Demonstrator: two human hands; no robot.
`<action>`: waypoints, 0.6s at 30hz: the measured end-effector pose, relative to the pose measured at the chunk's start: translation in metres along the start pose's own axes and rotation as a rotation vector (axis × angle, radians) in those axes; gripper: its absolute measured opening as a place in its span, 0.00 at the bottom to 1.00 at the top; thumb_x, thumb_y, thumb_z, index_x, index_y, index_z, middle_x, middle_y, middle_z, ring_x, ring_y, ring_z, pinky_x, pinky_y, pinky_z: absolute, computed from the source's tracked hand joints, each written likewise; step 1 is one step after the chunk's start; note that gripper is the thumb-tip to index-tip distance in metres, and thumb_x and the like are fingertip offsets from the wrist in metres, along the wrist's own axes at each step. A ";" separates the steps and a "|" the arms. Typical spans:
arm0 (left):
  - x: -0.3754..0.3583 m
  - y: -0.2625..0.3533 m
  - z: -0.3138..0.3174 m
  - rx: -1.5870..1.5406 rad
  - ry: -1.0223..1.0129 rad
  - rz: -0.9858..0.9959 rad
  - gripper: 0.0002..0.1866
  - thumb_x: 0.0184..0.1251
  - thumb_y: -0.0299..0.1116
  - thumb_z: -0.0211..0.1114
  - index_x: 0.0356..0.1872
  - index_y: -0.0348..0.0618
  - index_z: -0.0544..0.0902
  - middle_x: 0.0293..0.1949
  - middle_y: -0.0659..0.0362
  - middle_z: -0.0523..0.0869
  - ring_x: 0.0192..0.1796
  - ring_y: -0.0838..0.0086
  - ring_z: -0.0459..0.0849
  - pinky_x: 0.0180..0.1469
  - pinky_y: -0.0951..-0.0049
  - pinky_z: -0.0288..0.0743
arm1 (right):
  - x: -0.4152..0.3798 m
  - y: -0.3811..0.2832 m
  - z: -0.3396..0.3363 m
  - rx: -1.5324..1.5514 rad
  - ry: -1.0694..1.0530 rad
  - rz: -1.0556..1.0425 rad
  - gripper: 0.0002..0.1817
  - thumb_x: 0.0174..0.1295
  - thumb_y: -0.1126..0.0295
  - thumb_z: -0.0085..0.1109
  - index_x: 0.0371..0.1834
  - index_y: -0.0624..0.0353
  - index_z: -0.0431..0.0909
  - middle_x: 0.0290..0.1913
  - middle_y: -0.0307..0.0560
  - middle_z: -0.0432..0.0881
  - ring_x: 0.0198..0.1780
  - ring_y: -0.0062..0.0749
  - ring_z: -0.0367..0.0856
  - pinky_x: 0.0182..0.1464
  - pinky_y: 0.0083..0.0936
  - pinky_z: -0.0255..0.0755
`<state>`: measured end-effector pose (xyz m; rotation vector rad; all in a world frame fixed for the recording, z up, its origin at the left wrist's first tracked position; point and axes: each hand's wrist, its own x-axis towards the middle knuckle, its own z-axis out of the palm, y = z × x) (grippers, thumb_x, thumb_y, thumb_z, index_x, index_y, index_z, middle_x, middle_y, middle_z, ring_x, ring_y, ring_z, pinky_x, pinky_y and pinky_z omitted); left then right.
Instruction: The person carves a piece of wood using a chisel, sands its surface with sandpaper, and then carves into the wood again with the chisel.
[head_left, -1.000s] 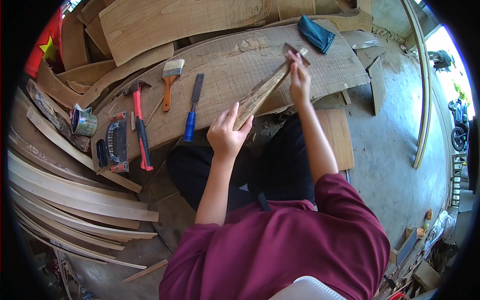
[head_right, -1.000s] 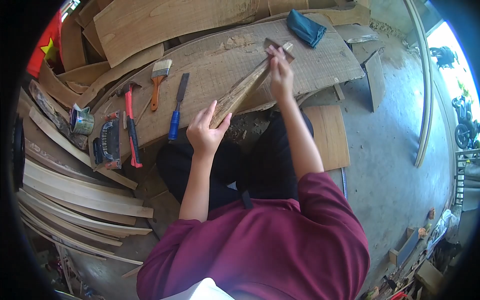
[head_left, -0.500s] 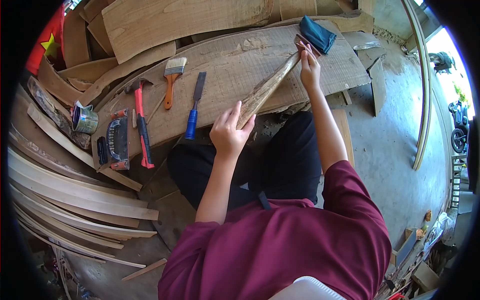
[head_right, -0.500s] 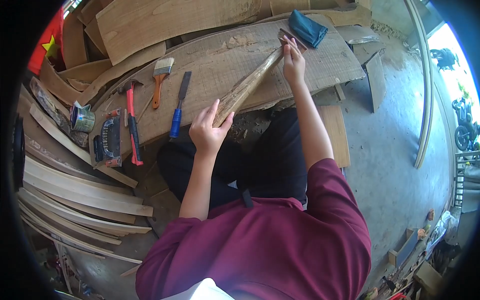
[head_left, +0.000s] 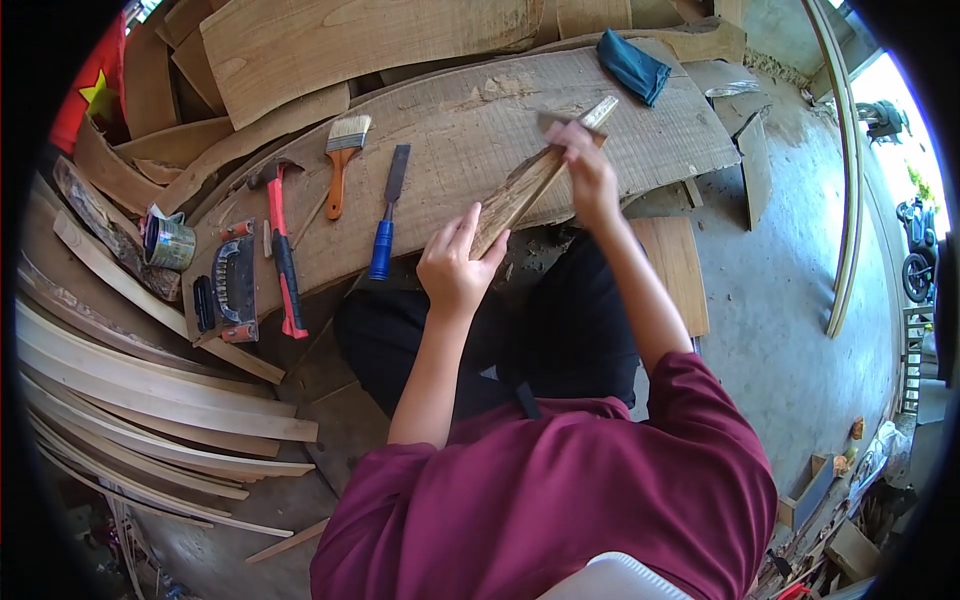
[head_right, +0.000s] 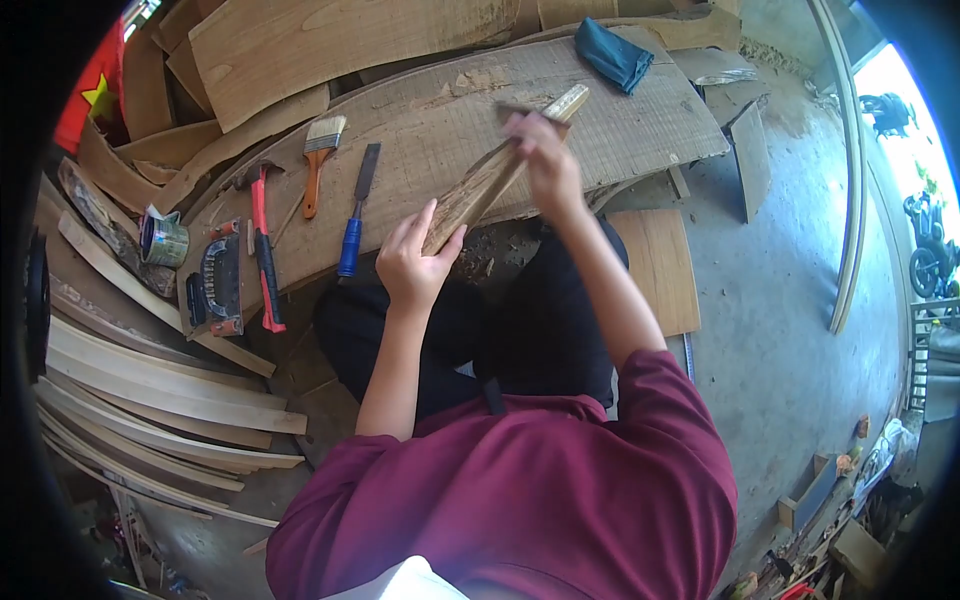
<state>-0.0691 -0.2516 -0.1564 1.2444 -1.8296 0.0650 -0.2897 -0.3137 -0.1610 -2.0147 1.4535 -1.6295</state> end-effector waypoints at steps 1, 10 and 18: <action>0.000 0.000 0.000 -0.001 0.001 -0.001 0.23 0.49 0.39 0.78 0.47 0.43 0.86 0.36 0.56 0.88 0.36 0.62 0.87 0.40 0.66 0.81 | 0.015 0.019 -0.005 0.040 0.069 0.130 0.15 0.73 0.69 0.47 0.55 0.60 0.80 0.59 0.54 0.80 0.68 0.46 0.72 0.67 0.34 0.66; -0.002 0.001 0.003 0.015 0.023 -0.019 0.23 0.47 0.40 0.78 0.46 0.43 0.87 0.36 0.56 0.88 0.35 0.62 0.87 0.39 0.66 0.81 | -0.011 -0.003 0.021 0.105 0.116 0.064 0.15 0.73 0.70 0.46 0.57 0.59 0.80 0.59 0.52 0.80 0.70 0.49 0.69 0.69 0.37 0.63; 0.001 -0.003 0.000 -0.021 0.002 0.015 0.23 0.46 0.38 0.79 0.46 0.43 0.87 0.35 0.55 0.88 0.35 0.61 0.87 0.38 0.66 0.81 | -0.027 -0.036 0.011 -0.029 -0.075 -0.158 0.14 0.66 0.78 0.50 0.51 0.56 0.81 0.55 0.49 0.82 0.63 0.45 0.76 0.64 0.38 0.70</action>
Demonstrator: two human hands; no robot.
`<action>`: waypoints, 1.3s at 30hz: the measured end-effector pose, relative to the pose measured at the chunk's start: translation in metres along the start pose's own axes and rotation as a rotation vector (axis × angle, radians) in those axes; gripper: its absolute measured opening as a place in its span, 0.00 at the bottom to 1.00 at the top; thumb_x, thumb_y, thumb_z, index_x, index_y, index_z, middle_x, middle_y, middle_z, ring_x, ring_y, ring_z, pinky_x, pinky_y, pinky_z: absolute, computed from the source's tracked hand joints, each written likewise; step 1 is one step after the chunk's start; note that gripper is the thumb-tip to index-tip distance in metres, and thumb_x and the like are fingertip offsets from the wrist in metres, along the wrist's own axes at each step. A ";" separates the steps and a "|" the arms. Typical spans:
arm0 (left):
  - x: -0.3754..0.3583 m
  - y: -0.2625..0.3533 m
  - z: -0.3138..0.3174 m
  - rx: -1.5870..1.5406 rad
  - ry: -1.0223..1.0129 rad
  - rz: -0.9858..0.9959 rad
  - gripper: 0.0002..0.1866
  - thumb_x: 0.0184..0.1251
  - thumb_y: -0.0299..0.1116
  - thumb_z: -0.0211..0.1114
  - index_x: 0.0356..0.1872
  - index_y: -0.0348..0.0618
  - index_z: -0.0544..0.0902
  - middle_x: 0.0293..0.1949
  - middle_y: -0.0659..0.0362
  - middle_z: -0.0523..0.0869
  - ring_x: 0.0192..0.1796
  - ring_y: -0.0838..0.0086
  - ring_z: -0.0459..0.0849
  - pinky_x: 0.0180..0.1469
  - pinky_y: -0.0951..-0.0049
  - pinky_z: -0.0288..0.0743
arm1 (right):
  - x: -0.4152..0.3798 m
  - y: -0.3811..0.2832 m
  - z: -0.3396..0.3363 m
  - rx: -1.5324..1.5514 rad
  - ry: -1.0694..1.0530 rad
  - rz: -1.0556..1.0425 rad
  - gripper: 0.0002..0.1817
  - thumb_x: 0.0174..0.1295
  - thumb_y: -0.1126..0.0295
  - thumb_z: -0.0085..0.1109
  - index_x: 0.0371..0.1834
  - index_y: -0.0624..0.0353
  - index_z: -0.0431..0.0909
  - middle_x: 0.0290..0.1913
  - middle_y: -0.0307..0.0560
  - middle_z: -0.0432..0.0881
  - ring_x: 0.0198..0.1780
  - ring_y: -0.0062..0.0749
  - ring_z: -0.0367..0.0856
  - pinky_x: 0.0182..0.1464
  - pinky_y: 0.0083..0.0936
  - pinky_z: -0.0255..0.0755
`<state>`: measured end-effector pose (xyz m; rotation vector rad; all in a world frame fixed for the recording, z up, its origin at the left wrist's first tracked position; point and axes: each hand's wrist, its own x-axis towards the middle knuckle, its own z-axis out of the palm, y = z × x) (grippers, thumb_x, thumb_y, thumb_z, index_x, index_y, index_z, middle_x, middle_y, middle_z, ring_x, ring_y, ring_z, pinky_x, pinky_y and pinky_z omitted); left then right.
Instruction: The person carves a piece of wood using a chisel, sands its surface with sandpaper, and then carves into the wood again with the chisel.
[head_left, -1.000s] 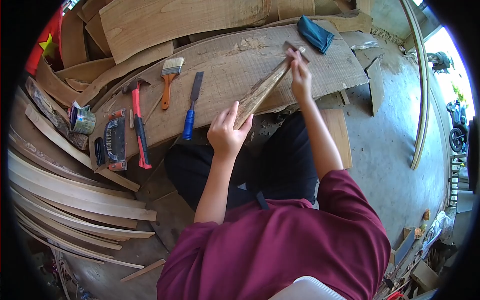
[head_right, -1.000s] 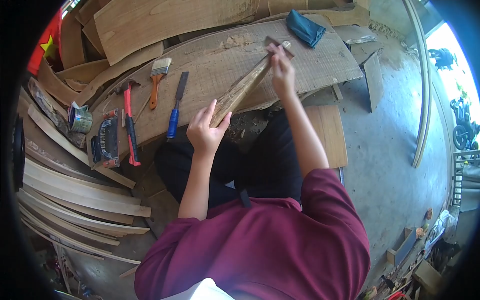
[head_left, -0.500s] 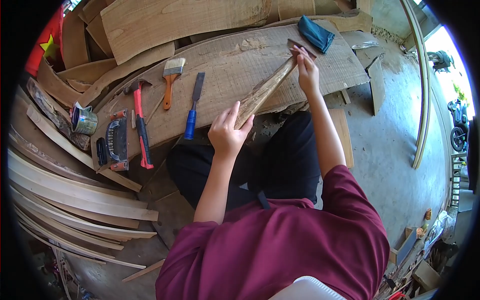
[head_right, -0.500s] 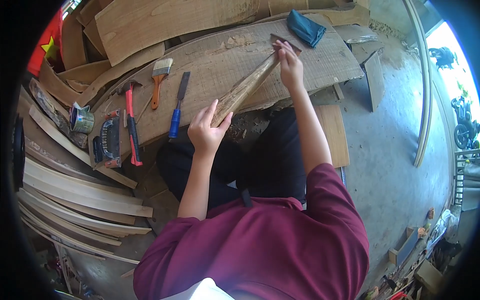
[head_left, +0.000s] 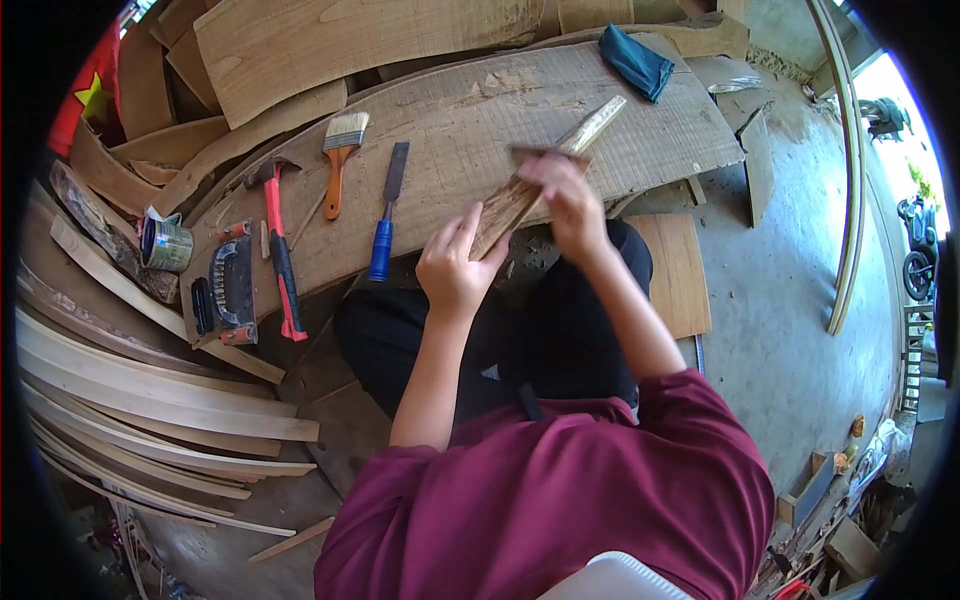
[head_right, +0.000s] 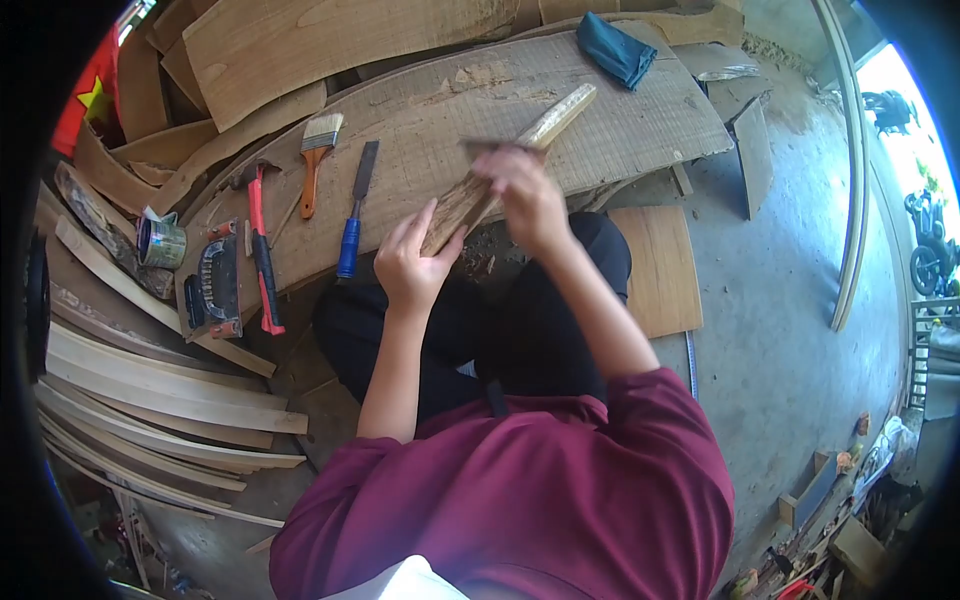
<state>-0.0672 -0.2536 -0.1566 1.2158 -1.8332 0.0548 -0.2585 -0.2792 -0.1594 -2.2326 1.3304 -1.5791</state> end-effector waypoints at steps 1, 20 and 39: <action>-0.001 0.000 0.000 0.000 -0.002 -0.002 0.23 0.46 0.38 0.79 0.46 0.43 0.87 0.35 0.55 0.88 0.35 0.61 0.87 0.38 0.66 0.81 | 0.012 0.013 -0.009 0.020 0.007 0.150 0.14 0.70 0.76 0.48 0.53 0.60 0.80 0.57 0.54 0.81 0.63 0.50 0.76 0.65 0.38 0.68; 0.001 0.000 0.000 -0.005 0.003 -0.006 0.23 0.46 0.38 0.80 0.45 0.43 0.87 0.35 0.56 0.88 0.35 0.62 0.87 0.39 0.66 0.81 | 0.014 0.013 -0.021 -0.087 -0.054 0.101 0.13 0.65 0.74 0.53 0.51 0.53 0.81 0.59 0.45 0.81 0.65 0.42 0.75 0.66 0.39 0.68; 0.004 0.000 -0.002 -0.022 -0.009 -0.015 0.22 0.46 0.38 0.80 0.44 0.41 0.87 0.35 0.54 0.88 0.36 0.62 0.88 0.40 0.67 0.81 | 0.015 0.016 -0.020 -0.007 -0.058 0.041 0.13 0.67 0.69 0.55 0.52 0.56 0.81 0.57 0.45 0.81 0.64 0.42 0.76 0.68 0.39 0.66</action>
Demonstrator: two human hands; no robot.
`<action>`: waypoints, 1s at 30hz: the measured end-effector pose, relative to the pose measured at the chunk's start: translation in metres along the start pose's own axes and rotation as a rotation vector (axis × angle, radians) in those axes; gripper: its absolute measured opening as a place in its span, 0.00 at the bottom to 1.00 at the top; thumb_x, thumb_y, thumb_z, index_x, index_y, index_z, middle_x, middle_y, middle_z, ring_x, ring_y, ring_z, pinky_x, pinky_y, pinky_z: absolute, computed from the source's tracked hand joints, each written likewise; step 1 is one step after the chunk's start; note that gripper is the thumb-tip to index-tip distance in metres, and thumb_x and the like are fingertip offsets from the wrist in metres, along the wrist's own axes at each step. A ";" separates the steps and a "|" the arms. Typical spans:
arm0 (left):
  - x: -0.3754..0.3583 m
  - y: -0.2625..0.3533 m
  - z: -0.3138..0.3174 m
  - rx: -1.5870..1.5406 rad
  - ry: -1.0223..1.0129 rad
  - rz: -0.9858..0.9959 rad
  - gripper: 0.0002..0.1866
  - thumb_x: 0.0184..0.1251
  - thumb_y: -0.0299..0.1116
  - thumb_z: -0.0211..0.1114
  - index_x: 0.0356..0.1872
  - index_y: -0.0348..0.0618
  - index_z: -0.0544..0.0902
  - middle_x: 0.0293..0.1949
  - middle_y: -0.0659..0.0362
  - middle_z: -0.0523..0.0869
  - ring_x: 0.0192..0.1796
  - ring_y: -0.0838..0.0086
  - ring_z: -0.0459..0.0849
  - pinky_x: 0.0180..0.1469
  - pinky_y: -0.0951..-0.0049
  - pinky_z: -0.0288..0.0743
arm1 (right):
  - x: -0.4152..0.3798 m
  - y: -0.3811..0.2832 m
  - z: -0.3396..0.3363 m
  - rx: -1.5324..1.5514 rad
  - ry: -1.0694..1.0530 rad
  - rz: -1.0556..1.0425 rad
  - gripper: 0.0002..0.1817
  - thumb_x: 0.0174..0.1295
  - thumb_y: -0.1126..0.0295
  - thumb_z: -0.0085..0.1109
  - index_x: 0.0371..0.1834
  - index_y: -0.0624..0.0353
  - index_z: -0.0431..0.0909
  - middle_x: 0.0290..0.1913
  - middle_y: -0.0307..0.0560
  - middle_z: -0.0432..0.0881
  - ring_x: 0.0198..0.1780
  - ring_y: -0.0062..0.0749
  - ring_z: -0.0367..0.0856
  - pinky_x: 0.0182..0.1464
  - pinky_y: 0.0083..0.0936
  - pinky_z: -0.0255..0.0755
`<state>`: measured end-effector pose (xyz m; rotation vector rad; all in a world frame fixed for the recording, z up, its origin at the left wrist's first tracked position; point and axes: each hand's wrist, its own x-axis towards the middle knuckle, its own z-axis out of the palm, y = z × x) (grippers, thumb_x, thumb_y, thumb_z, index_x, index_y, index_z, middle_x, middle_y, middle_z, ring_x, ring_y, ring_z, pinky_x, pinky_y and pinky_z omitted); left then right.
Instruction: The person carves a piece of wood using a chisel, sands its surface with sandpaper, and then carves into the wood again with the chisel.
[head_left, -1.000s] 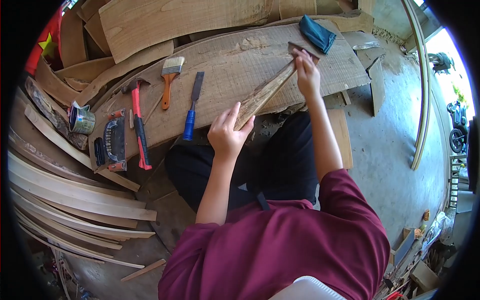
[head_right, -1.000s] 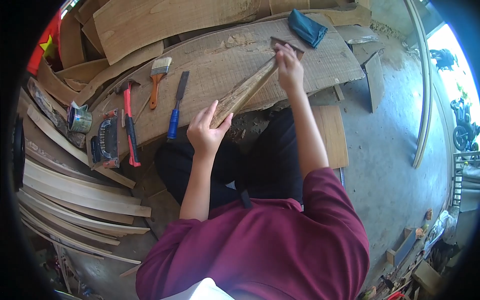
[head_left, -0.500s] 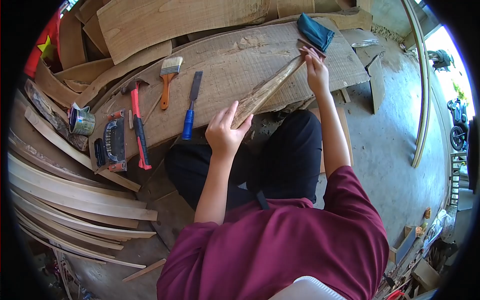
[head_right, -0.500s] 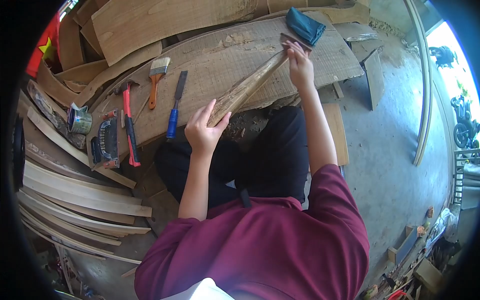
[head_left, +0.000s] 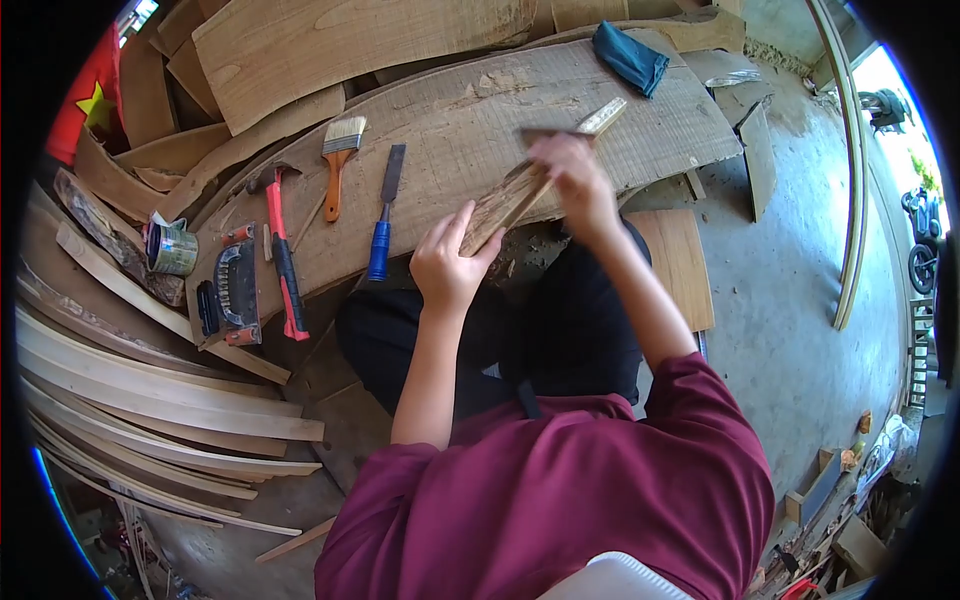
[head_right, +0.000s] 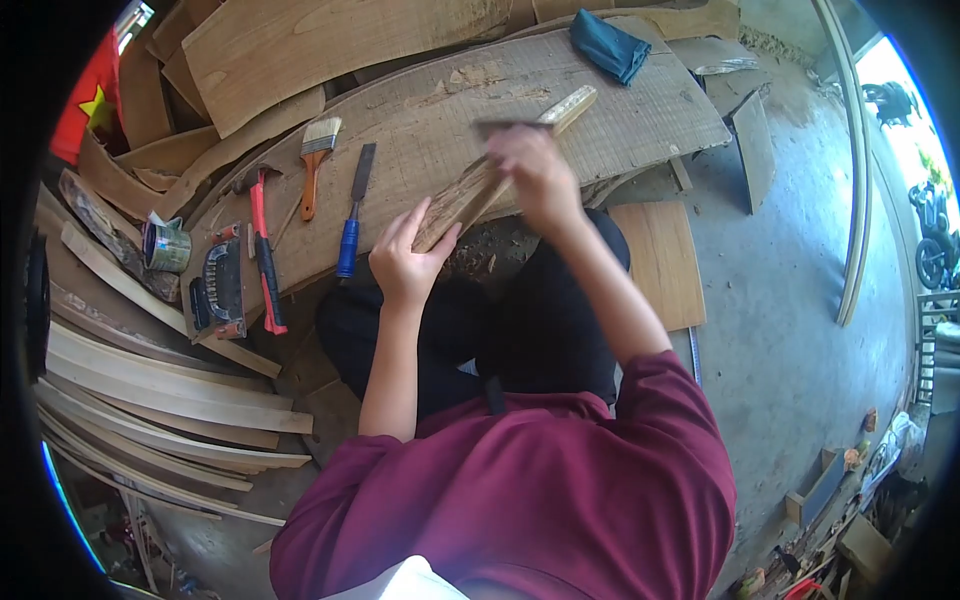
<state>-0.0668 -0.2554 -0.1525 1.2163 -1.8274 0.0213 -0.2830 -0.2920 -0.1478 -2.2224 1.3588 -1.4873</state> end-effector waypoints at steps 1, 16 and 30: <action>0.000 0.000 0.000 -0.002 0.007 0.007 0.22 0.46 0.38 0.80 0.44 0.41 0.87 0.35 0.55 0.88 0.36 0.63 0.88 0.39 0.68 0.81 | 0.008 0.028 -0.010 0.032 0.075 0.092 0.13 0.69 0.69 0.53 0.53 0.57 0.81 0.58 0.47 0.81 0.64 0.44 0.75 0.67 0.38 0.66; -0.003 -0.003 0.002 0.039 -0.005 0.030 0.23 0.47 0.40 0.79 0.46 0.43 0.86 0.36 0.57 0.88 0.36 0.63 0.87 0.39 0.67 0.82 | -0.025 -0.035 0.018 -0.057 -0.116 -0.094 0.16 0.64 0.75 0.56 0.56 0.54 0.80 0.59 0.46 0.80 0.66 0.43 0.74 0.71 0.43 0.63; 0.008 -0.013 -0.004 -0.052 -0.052 0.051 0.23 0.48 0.44 0.79 0.45 0.44 0.87 0.38 0.55 0.88 0.38 0.63 0.88 0.40 0.68 0.82 | -0.028 0.120 -0.059 -0.088 0.654 0.510 0.20 0.74 0.58 0.49 0.48 0.66 0.82 0.38 0.56 0.86 0.42 0.37 0.84 0.48 0.28 0.73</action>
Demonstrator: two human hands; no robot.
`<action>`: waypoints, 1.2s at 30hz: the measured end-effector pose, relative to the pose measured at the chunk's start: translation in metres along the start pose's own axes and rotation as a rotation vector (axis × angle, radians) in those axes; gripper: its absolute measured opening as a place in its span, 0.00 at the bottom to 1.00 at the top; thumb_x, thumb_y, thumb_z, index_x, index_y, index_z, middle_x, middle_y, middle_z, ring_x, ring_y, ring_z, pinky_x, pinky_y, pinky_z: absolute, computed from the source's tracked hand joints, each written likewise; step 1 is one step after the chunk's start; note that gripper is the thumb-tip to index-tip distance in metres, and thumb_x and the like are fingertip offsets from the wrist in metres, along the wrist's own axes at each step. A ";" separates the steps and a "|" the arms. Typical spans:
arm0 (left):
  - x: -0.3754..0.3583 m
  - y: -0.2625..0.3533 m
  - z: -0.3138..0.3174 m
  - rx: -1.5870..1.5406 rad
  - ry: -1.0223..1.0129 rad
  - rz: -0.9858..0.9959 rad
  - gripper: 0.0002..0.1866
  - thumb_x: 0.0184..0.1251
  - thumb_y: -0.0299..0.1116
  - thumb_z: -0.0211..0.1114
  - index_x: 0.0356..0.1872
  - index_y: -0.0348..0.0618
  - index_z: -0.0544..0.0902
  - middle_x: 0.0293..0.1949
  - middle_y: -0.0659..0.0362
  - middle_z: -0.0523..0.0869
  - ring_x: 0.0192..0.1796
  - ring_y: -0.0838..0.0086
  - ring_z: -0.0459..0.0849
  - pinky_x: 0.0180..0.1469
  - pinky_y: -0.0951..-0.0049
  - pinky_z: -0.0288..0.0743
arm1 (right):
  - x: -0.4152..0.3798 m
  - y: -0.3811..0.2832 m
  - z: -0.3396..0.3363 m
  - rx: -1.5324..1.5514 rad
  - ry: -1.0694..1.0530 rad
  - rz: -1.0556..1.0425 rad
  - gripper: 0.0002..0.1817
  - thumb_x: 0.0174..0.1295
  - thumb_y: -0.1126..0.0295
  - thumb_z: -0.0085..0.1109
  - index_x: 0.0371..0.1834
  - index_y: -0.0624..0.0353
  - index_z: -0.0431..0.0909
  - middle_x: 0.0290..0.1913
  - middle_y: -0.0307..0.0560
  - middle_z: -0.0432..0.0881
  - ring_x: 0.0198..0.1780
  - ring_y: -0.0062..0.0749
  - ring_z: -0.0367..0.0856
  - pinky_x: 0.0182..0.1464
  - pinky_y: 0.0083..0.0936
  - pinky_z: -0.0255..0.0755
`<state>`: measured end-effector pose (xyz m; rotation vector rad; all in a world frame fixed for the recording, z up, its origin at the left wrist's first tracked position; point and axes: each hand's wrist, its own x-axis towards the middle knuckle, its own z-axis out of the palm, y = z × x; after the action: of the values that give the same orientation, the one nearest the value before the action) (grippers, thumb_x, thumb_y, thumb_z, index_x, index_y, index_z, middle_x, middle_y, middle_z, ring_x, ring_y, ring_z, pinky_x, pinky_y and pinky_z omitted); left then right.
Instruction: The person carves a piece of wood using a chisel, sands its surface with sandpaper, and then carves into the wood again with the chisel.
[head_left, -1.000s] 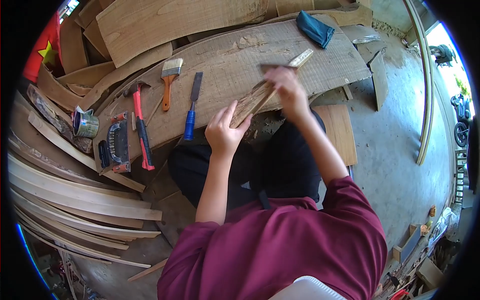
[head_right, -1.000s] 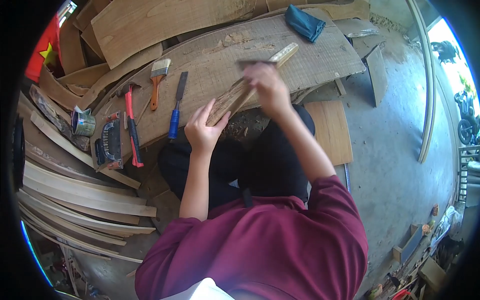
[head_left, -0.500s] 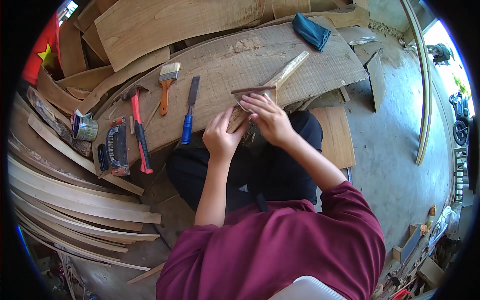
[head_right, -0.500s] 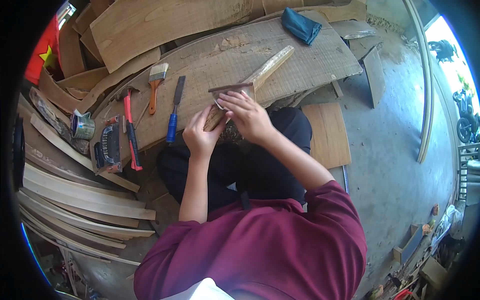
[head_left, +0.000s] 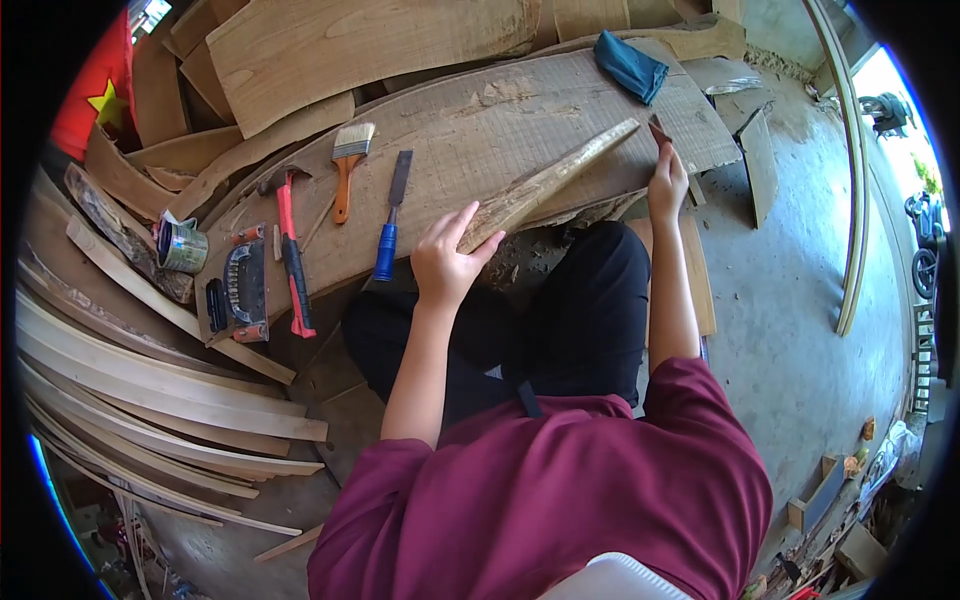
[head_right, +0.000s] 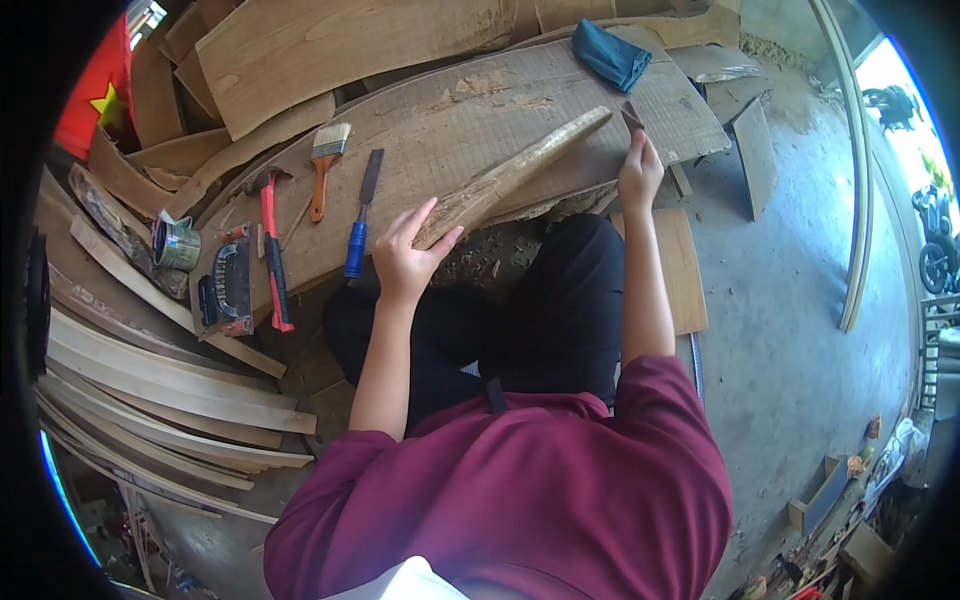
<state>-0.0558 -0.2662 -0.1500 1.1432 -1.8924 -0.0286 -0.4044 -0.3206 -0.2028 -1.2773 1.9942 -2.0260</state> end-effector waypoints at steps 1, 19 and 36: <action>0.001 -0.001 -0.002 -0.032 -0.033 0.000 0.23 0.49 0.44 0.79 0.45 0.45 0.87 0.39 0.55 0.88 0.39 0.63 0.88 0.41 0.67 0.82 | -0.015 -0.007 -0.010 0.018 0.006 0.023 0.20 0.75 0.58 0.48 0.45 0.67 0.81 0.34 0.54 0.84 0.38 0.32 0.80 0.44 0.27 0.72; -0.107 0.076 0.001 -1.022 -0.227 -0.749 0.23 0.70 0.35 0.66 0.62 0.35 0.77 0.49 0.57 0.85 0.49 0.81 0.81 0.54 0.78 0.74 | -0.193 -0.087 -0.105 0.616 -0.334 0.487 0.13 0.76 0.64 0.48 0.41 0.61 0.77 0.37 0.31 0.77 0.40 0.14 0.70 0.44 0.16 0.65; -0.104 0.061 -0.044 -1.097 -0.084 -0.913 0.09 0.65 0.32 0.70 0.36 0.46 0.76 0.30 0.71 0.75 0.31 0.88 0.70 0.36 0.82 0.66 | -0.117 -0.124 -0.041 -0.034 -0.517 -0.272 0.25 0.53 0.59 0.75 0.50 0.58 0.78 0.52 0.47 0.81 0.57 0.41 0.79 0.58 0.36 0.72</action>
<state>-0.0498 -0.1396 -0.1673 1.0549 -0.9419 -1.4256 -0.2861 -0.2011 -0.1529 -1.9249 1.6898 -1.5217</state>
